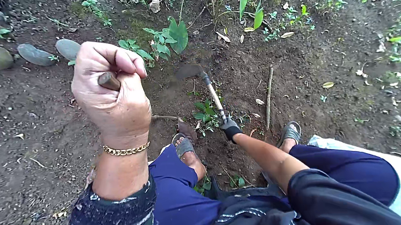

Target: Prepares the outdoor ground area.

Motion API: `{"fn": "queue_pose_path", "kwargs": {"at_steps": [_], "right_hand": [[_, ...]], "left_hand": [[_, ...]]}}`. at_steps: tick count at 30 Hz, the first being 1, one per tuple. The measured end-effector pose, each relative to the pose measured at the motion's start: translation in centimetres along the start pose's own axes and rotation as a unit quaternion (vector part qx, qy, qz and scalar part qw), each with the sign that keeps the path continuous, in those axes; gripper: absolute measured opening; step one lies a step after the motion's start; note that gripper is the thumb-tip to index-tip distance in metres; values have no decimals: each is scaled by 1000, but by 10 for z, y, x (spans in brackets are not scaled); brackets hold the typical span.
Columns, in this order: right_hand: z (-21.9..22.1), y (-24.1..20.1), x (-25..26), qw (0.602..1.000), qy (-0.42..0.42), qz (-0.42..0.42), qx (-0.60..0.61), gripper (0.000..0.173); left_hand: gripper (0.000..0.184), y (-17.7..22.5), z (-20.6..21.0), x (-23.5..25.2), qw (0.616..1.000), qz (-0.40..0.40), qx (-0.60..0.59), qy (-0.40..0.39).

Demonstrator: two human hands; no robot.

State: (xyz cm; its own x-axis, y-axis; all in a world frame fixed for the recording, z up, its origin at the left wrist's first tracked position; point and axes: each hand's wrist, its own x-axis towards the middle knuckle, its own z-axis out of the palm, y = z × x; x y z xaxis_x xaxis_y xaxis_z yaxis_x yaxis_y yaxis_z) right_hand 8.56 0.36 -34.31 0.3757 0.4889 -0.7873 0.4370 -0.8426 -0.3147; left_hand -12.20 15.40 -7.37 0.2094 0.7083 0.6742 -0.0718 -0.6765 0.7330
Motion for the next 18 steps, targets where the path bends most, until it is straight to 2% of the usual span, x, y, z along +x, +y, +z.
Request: {"fn": "queue_pose_path", "kwargs": {"at_steps": [3,5,7,10,12,15,18], "right_hand": [[-24,7,2,1000,-4,-7,-5,50],[-29,0,5,998,30,-37,41,46],[-29,-21,7,992,54,-53,105,47],[-7,-45,9,982,66,-52,169,46],[9,-32,6,993,35,-53,100,47],[10,7,-4,996,-71,-32,-40,52],[4,25,-8,993,-75,-39,-79,52]], "left_hand": [[27,1,-8,-5,1000,-10,14,-6],[25,1,-12,-6,1000,-13,25,-2],[26,-1,-12,-5,1000,-5,28,11],[21,10,-13,-12,998,-51,44,-16],[20,13,-7,-11,997,-57,41,-24],[22,10,-4,-7,999,-33,25,-21],[22,5,-13,-9,999,-24,20,-21]]}}
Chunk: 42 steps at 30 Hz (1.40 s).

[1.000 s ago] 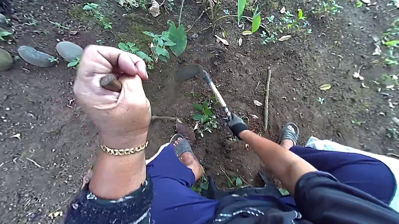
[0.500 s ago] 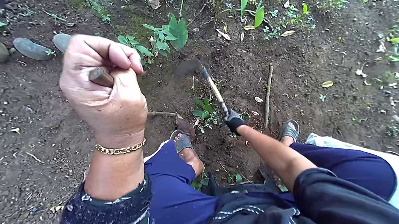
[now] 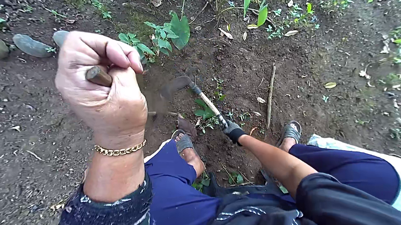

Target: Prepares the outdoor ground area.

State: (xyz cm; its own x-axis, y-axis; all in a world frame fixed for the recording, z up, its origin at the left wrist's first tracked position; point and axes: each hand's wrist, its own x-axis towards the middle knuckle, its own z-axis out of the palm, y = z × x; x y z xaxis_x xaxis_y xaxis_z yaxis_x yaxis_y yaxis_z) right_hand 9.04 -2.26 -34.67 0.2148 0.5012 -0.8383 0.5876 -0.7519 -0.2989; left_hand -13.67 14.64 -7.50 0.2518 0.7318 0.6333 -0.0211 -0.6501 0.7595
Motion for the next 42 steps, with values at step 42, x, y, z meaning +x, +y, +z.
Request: {"fn": "queue_pose_path", "kwargs": {"at_steps": [42], "right_hand": [[-48,30,-20,986,139,90,33,55]], "left_hand": [[25,-5,6,7,999,35,-20,27]]}}
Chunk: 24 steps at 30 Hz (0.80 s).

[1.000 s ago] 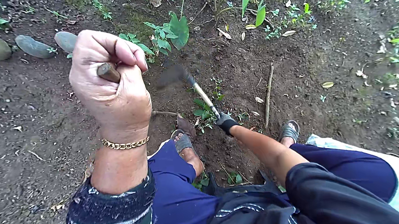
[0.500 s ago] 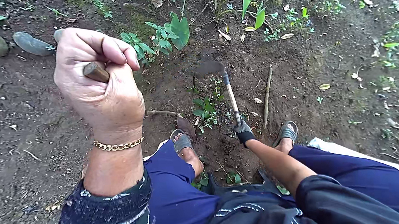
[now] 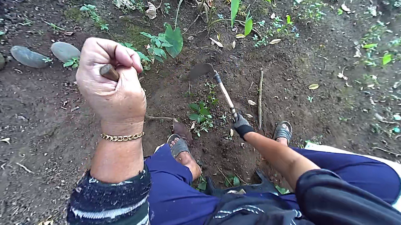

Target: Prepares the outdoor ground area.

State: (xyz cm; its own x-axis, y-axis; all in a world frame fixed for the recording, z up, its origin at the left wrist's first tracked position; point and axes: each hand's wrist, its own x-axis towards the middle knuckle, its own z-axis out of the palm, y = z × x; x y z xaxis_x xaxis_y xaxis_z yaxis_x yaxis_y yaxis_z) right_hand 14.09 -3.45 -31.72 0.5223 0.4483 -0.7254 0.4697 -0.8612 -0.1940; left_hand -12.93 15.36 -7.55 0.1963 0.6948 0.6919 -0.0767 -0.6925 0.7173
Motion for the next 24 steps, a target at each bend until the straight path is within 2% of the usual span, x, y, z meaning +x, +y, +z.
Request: {"fn": "queue_pose_path", "kwargs": {"at_steps": [2,4,6,9,11,13,15,18,20,24], "right_hand": [[-30,-4,5,998,5,-13,-59,54],[-52,3,8,997,41,-38,-56,50],[-58,2,16,994,96,-55,7,48],[-30,-18,3,978,148,-37,140,47],[-4,-22,-3,980,119,-23,161,48],[7,-7,-4,997,30,-11,69,52],[-4,-4,-3,1000,-16,-2,1,54],[-18,7,-5,1000,-1,-10,12,51],[-36,-7,3,999,20,-18,38,47],[-7,-26,23,976,72,-21,205,47]], "left_hand": [[25,-3,-6,4,1000,4,5,2],[25,-5,-13,1,1000,-5,6,3],[25,-7,-18,2,1000,-5,7,17],[25,-2,-20,0,999,-17,24,27],[21,8,-20,-7,998,-50,37,0],[20,9,-17,-8,998,-53,28,-14],[23,-1,-13,2,1000,-14,18,7],[20,-5,-16,1,1000,-5,20,3],[22,-5,-14,6,1000,-3,17,8],[25,-4,-12,3,1000,-12,8,17]]}}
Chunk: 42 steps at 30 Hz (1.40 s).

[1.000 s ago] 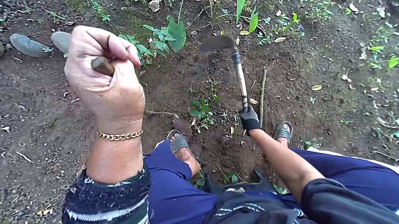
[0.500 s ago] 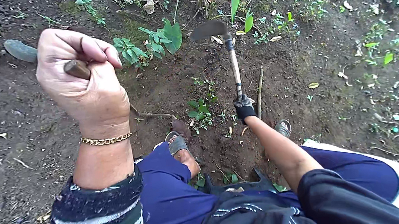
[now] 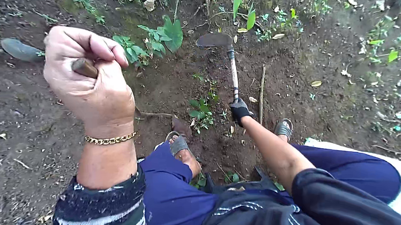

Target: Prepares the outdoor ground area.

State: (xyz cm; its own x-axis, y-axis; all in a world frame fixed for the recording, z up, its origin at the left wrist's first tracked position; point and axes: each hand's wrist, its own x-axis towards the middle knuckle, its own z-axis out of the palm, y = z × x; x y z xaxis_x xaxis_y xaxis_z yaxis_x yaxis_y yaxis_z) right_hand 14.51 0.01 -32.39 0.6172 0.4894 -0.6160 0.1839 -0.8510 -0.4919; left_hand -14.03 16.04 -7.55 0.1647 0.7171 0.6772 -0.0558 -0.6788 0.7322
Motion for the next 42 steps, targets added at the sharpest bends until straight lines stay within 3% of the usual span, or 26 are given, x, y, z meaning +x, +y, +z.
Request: {"fn": "queue_pose_path", "kwargs": {"at_steps": [2,5,8,10,14,19,22,24,27,30,34,38,42], "right_hand": [[13,11,-3,999,-16,5,-28,49],[0,61,-30,976,-127,28,-172,52],[-21,107,-47,967,-145,56,-204,50],[-32,114,-51,968,-132,57,-205,50],[-38,74,-49,990,-65,34,-121,48],[0,7,-36,999,40,33,1,47],[10,16,-28,996,-2,27,-86,52],[-2,30,-23,981,-68,38,-175,56],[-24,23,-15,970,-82,10,-229,54],[-34,15,-6,982,-39,-1,-182,50],[10,11,1,999,37,-3,-40,49],[20,42,-33,992,-56,37,-108,55],[-5,35,-43,983,-102,55,-139,52]], "left_hand": [[25,0,4,-1,1000,2,-7,-5],[23,7,6,-3,1000,-12,0,-18],[20,15,-2,-9,998,-55,15,-37],[21,9,-4,-9,999,-40,11,-29],[23,1,4,-2,1000,9,-2,-13],[18,21,7,-14,997,-58,22,-55],[23,7,13,-5,999,-18,-3,-30],[25,0,13,1,1000,3,-16,-19],[25,-2,3,3,1000,0,-6,-16],[23,1,-4,0,1000,-10,3,-21],[25,1,-4,-2,1000,-8,2,-11],[23,4,1,-6,999,-13,-1,-38],[16,7,-8,-11,997,-42,27,-65]]}}
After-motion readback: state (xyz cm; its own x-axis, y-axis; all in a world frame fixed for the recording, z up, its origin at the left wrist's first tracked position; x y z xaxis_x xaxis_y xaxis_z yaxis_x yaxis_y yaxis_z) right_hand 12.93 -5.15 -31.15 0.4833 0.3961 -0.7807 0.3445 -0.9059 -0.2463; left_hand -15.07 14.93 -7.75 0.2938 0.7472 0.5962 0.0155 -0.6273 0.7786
